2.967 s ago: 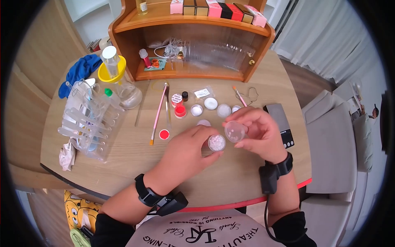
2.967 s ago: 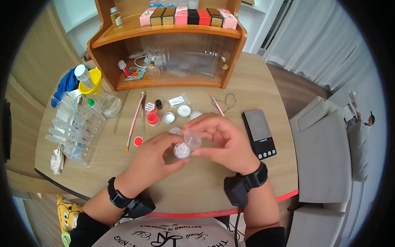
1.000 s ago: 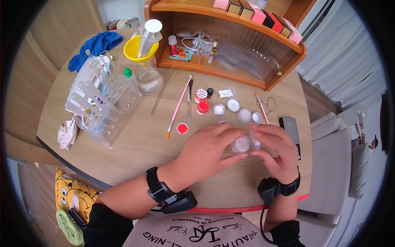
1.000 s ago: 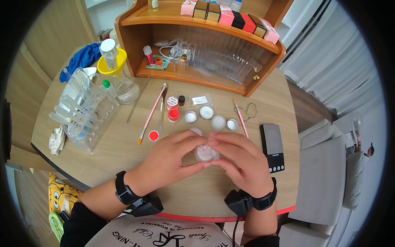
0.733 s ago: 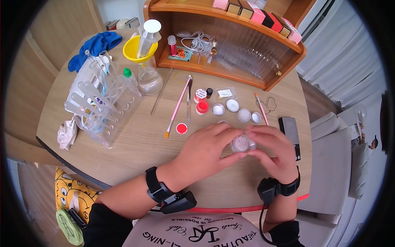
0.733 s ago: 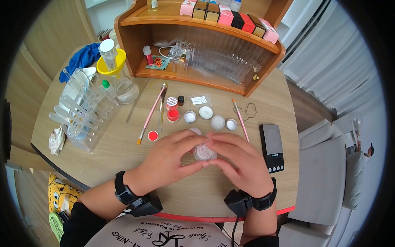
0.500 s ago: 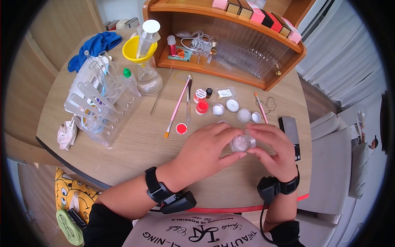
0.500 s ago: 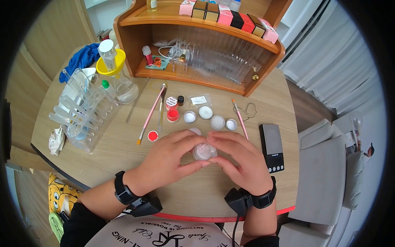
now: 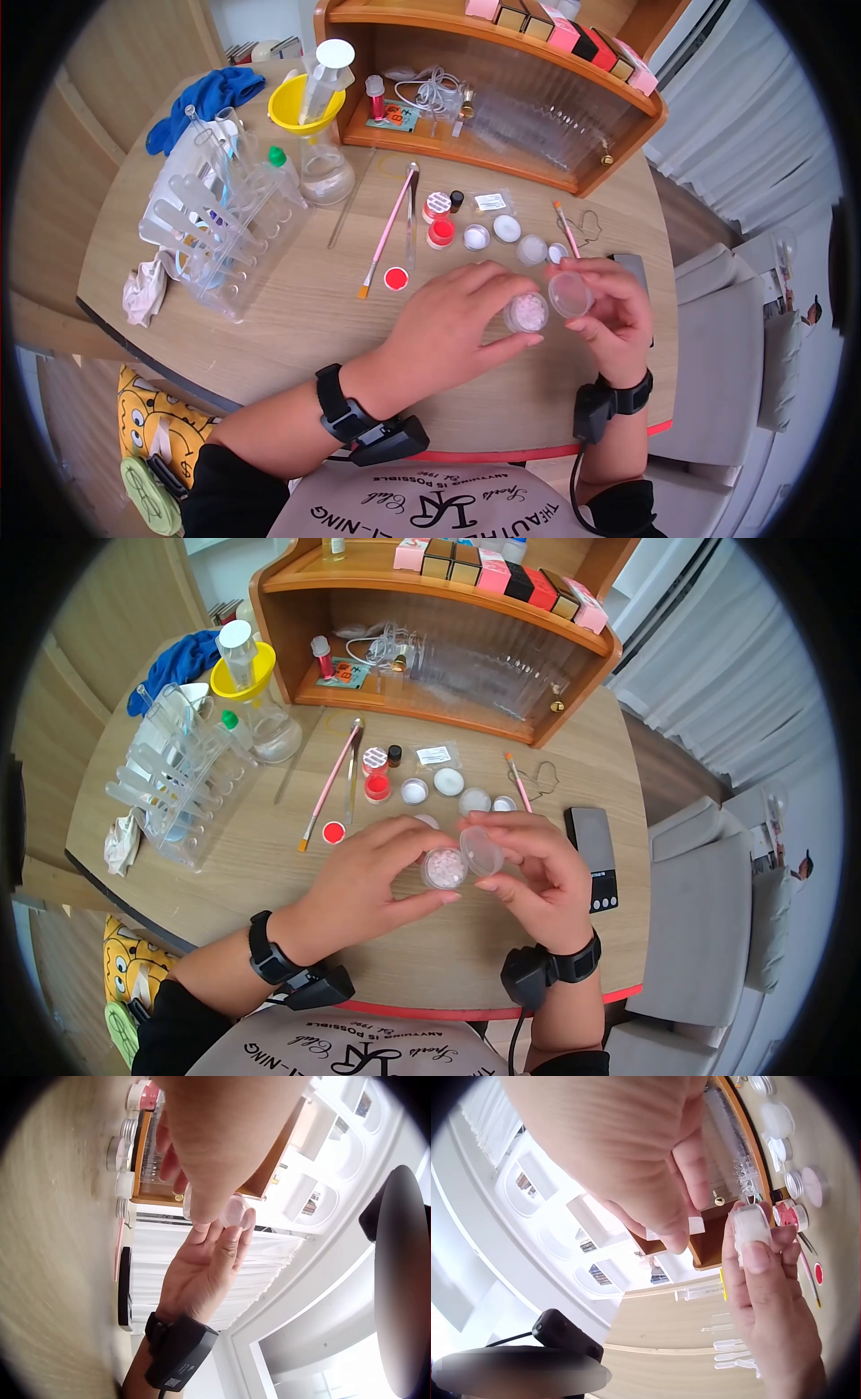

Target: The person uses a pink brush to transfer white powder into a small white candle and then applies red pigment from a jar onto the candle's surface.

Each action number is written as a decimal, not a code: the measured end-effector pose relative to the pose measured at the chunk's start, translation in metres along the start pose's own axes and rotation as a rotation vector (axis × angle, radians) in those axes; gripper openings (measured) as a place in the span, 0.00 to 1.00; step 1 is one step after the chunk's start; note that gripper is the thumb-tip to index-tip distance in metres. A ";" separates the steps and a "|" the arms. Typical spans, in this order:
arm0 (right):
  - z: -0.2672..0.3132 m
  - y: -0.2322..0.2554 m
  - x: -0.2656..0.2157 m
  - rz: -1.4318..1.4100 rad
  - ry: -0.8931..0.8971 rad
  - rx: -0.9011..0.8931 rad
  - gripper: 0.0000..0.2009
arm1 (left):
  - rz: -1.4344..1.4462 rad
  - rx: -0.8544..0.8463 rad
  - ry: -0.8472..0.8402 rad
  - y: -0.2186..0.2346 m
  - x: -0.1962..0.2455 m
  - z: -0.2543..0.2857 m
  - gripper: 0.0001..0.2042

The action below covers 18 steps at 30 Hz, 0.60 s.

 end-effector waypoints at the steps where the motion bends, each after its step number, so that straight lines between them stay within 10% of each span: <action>1: 0.000 -0.001 -0.004 0.069 0.036 0.019 0.20 | -0.001 -0.003 0.000 0.000 0.000 0.000 0.18; 18: -0.003 -0.008 -0.015 0.550 0.128 -0.058 0.18 | -0.012 -0.011 0.011 -0.004 -0.005 0.001 0.18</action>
Point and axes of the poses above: each hand's wrist, its own z-axis away from the middle knuckle, its own y-axis out of the back of the hand, x = y × z, the point moved 6 cm from there along -z, towards the middle knuckle, and after that the axes turned 10 degrees about x, right-handed, at the moved point
